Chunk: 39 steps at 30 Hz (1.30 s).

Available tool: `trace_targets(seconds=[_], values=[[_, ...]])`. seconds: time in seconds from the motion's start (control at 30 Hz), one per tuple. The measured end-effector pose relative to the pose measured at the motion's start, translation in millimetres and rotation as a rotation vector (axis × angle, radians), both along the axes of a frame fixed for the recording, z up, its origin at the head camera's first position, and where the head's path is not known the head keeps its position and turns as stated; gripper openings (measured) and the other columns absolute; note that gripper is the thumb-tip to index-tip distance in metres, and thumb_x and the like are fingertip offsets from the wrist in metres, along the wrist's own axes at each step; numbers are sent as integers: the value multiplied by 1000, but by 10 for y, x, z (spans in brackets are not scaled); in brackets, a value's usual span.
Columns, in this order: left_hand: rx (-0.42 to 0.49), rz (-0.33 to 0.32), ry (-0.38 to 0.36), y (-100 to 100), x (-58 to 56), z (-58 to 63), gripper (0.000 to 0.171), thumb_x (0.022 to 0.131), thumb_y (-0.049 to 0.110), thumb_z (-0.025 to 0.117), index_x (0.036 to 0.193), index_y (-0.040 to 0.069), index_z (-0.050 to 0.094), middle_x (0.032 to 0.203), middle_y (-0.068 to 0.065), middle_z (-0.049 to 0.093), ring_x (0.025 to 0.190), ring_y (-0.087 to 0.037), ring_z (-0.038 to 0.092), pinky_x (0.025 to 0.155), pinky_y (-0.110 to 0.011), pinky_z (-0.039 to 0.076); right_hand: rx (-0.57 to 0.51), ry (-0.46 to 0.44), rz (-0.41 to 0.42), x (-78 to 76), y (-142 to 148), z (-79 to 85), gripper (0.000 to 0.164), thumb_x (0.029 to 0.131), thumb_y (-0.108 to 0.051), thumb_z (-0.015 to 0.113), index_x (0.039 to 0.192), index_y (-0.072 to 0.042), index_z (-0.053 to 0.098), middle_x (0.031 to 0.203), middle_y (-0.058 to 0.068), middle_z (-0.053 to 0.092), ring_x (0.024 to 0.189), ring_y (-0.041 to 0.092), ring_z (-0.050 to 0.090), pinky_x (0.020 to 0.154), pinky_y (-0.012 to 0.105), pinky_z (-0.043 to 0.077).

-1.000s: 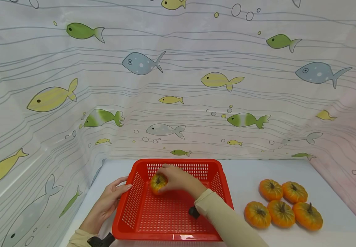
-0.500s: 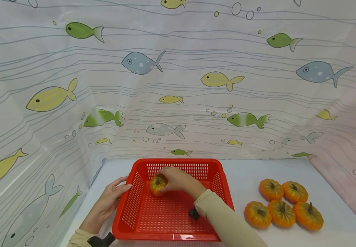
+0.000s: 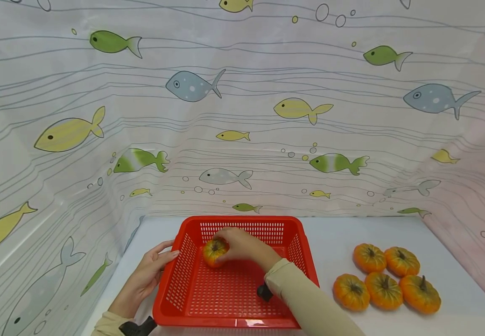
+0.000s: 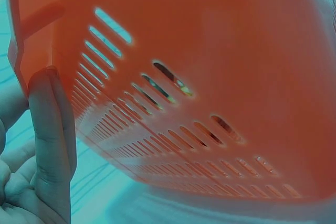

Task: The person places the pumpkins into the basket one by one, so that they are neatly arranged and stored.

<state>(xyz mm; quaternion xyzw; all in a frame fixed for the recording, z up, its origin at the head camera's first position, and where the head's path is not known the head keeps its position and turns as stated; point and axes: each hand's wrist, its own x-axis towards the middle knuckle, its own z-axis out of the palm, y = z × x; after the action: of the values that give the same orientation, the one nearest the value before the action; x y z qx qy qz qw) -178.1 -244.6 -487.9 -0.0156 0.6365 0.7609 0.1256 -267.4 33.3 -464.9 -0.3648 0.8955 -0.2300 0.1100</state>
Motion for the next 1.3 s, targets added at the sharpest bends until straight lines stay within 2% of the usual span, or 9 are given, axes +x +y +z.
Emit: trace_targets(seconds=[0.8, 1.3], values=[[-5, 13, -20, 1, -10, 4, 66, 103, 16, 63, 157, 0, 29, 111, 1, 78, 93, -13, 78, 84, -32, 65, -5, -62, -30, -19, 7, -43, 62, 84, -41, 86, 137, -17, 64, 137, -2, 66, 124, 15, 60, 111, 35, 52], [3, 15, -31, -6, -16, -1, 66, 103, 17, 64, 157, 1, 29, 111, 1, 78, 91, -12, 78, 82, -32, 65, -5, -40, -10, -16, 8, -30, 62, 84, -41, 86, 136, -15, 65, 135, 0, 67, 123, 16, 61, 110, 36, 53]])
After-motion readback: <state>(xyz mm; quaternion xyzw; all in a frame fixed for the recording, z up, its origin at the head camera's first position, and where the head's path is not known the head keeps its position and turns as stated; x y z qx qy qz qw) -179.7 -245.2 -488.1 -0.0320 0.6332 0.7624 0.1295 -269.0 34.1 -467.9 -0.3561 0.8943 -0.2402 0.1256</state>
